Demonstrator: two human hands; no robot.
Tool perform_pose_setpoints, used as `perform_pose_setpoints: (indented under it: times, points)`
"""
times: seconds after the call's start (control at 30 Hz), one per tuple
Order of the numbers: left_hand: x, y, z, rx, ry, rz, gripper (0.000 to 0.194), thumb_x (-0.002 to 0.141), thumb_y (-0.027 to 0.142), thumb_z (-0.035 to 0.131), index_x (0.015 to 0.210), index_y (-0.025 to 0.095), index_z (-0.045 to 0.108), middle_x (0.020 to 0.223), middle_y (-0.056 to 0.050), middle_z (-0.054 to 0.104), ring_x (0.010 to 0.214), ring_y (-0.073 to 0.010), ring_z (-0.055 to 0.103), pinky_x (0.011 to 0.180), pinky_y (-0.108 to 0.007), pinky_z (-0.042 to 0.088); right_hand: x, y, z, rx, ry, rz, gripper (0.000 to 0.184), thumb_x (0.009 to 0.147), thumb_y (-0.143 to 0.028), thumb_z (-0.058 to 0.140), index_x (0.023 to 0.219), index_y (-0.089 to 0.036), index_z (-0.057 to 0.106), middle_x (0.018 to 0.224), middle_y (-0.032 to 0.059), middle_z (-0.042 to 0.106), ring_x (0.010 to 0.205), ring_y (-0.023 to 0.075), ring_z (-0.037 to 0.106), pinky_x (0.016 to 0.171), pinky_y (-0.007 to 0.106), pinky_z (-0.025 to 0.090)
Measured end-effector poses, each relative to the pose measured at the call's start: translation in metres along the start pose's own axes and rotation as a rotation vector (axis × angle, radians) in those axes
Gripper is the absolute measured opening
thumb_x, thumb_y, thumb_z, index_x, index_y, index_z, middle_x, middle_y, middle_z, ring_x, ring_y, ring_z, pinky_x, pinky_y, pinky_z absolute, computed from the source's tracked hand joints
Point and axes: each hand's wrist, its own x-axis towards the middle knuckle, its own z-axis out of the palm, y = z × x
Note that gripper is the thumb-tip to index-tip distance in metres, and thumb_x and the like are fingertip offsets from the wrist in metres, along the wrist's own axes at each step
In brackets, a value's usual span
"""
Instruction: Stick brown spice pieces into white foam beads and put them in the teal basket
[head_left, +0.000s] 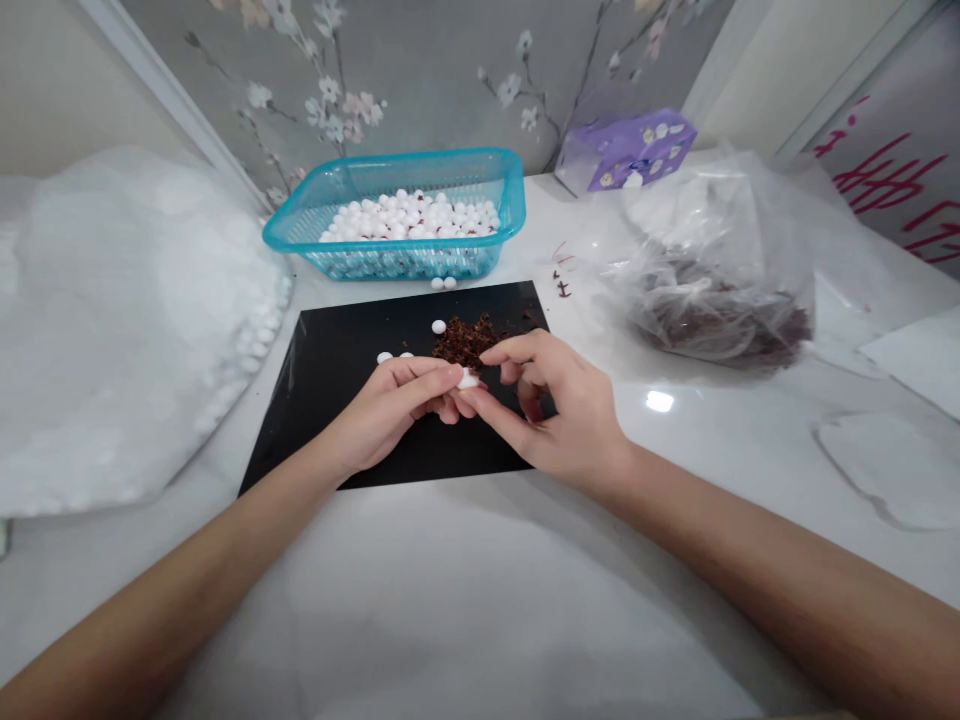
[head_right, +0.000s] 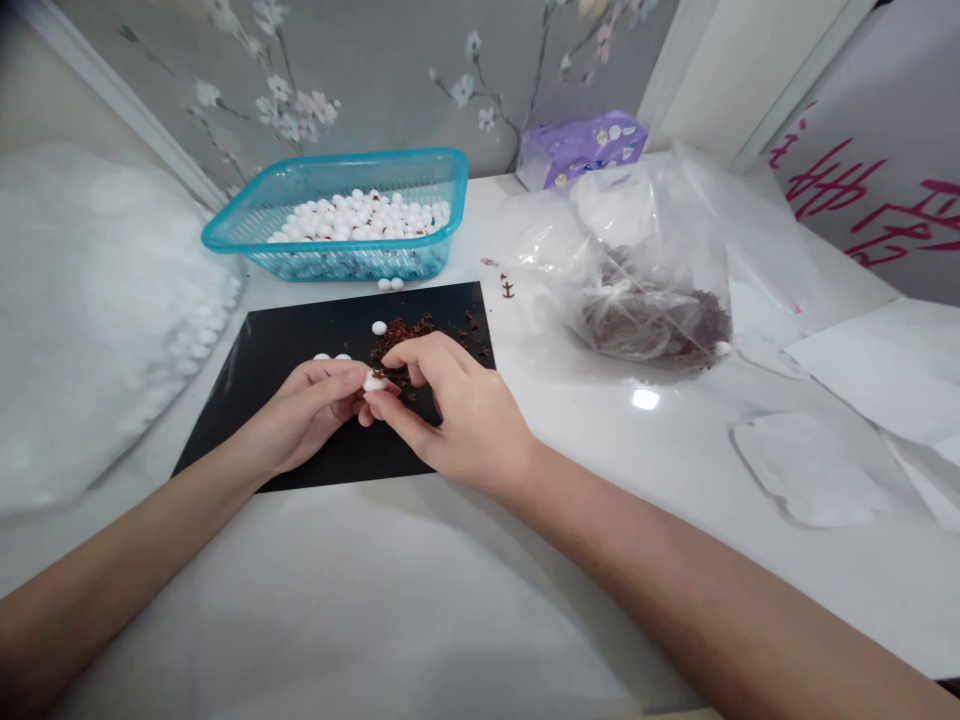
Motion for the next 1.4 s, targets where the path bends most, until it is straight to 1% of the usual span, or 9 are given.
perform_pose_setpoints:
  times: [0.2,0.47,0.67,0.83,1.07,1.13,1.2,1.3,1.4]
  points:
    - [0.0,0.0023,0.0025,0.039,0.025,0.005,0.025,0.072,0.036,0.067,0.062,0.013,0.069,0.06,-0.002,0.065,0.053,-0.008,0.054,0.053,-0.018,0.044,0.0,0.0007,-0.0008,0.008,-0.043,0.014,0.016,0.079,-0.025,0.062,0.091,-0.019,0.054,0.073,-0.0015,0.056,0.055,0.0077,0.051,0.045,0.02,0.04]
    - [0.0001,0.0007,0.0022,0.04,-0.023,0.042,0.026,0.072,0.038,0.068,0.061,0.015,0.069,0.059,-0.001,0.065,0.052,-0.0067,0.053,0.052,-0.016,0.042,-0.0009,-0.0032,-0.0012,0.023,-0.042,-0.055,0.005,0.082,-0.019,0.058,0.082,-0.018,0.053,0.071,-0.0019,0.055,0.054,0.0065,0.048,0.046,0.019,0.038]
    - [0.0009,0.0004,0.0001,0.131,0.017,0.077,0.024,0.07,0.036,0.07,0.059,0.015,0.069,0.06,-0.002,0.066,0.053,-0.0066,0.053,0.053,-0.015,0.043,-0.001,-0.0004,-0.0018,0.077,-0.131,-0.069,0.007,0.084,-0.013,0.05,0.079,-0.018,0.051,0.07,-0.0017,0.052,0.056,0.0072,0.047,0.047,0.018,0.037]
    - [0.0002,-0.0014,-0.0018,0.166,0.025,0.077,0.02,0.069,0.035,0.071,0.062,0.016,0.071,0.062,-0.003,0.068,0.052,-0.0072,0.052,0.053,-0.017,0.043,-0.001,0.0008,-0.001,-0.001,-0.122,-0.144,0.012,0.084,-0.009,0.047,0.077,-0.018,0.05,0.067,-0.0014,0.052,0.057,0.0082,0.048,0.045,0.019,0.037]
    - [0.0,-0.0026,-0.0031,0.194,0.026,0.064,0.025,0.067,0.041,0.071,0.066,0.016,0.073,0.063,-0.004,0.069,0.051,-0.0085,0.052,0.052,-0.019,0.043,-0.0027,0.0019,-0.0026,-0.129,-0.127,-0.263,0.014,0.088,-0.013,0.042,0.079,-0.019,0.051,0.067,-0.0008,0.053,0.055,0.0085,0.049,0.045,0.02,0.038]
    - [-0.0001,-0.0025,-0.0023,0.185,0.023,0.066,0.023,0.067,0.04,0.071,0.067,0.017,0.073,0.064,-0.004,0.069,0.052,-0.0084,0.053,0.053,-0.019,0.044,-0.0017,0.0019,-0.0034,-0.107,-0.144,-0.242,0.012,0.087,-0.012,0.044,0.079,-0.019,0.05,0.068,-0.0011,0.052,0.056,0.0087,0.049,0.044,0.02,0.038]
    - [-0.0002,-0.0025,-0.001,0.159,0.041,0.073,0.019,0.068,0.035,0.072,0.069,0.017,0.073,0.065,-0.003,0.069,0.054,-0.0079,0.053,0.054,-0.018,0.044,-0.0002,0.0025,-0.0037,-0.048,-0.148,-0.178,0.009,0.085,-0.013,0.047,0.08,-0.02,0.049,0.071,-0.001,0.053,0.06,0.009,0.052,0.045,0.019,0.038]
    - [-0.0003,-0.0021,0.0015,0.088,0.08,0.075,0.012,0.067,0.028,0.073,0.073,0.017,0.072,0.067,-0.001,0.068,0.055,-0.0064,0.054,0.055,-0.016,0.044,0.002,0.0044,-0.0034,0.034,-0.101,-0.084,0.008,0.082,-0.015,0.054,0.08,-0.02,0.048,0.075,-0.0007,0.055,0.066,0.0095,0.055,0.05,0.019,0.042]
    - [-0.0003,-0.0008,0.0033,0.044,0.085,0.081,0.012,0.067,0.025,0.074,0.074,0.016,0.071,0.068,-0.001,0.068,0.056,-0.0058,0.054,0.055,-0.015,0.044,0.003,0.0054,-0.0032,0.023,-0.052,-0.039,0.009,0.08,-0.018,0.058,0.082,-0.02,0.05,0.075,-0.0012,0.056,0.066,0.01,0.056,0.054,0.021,0.044]
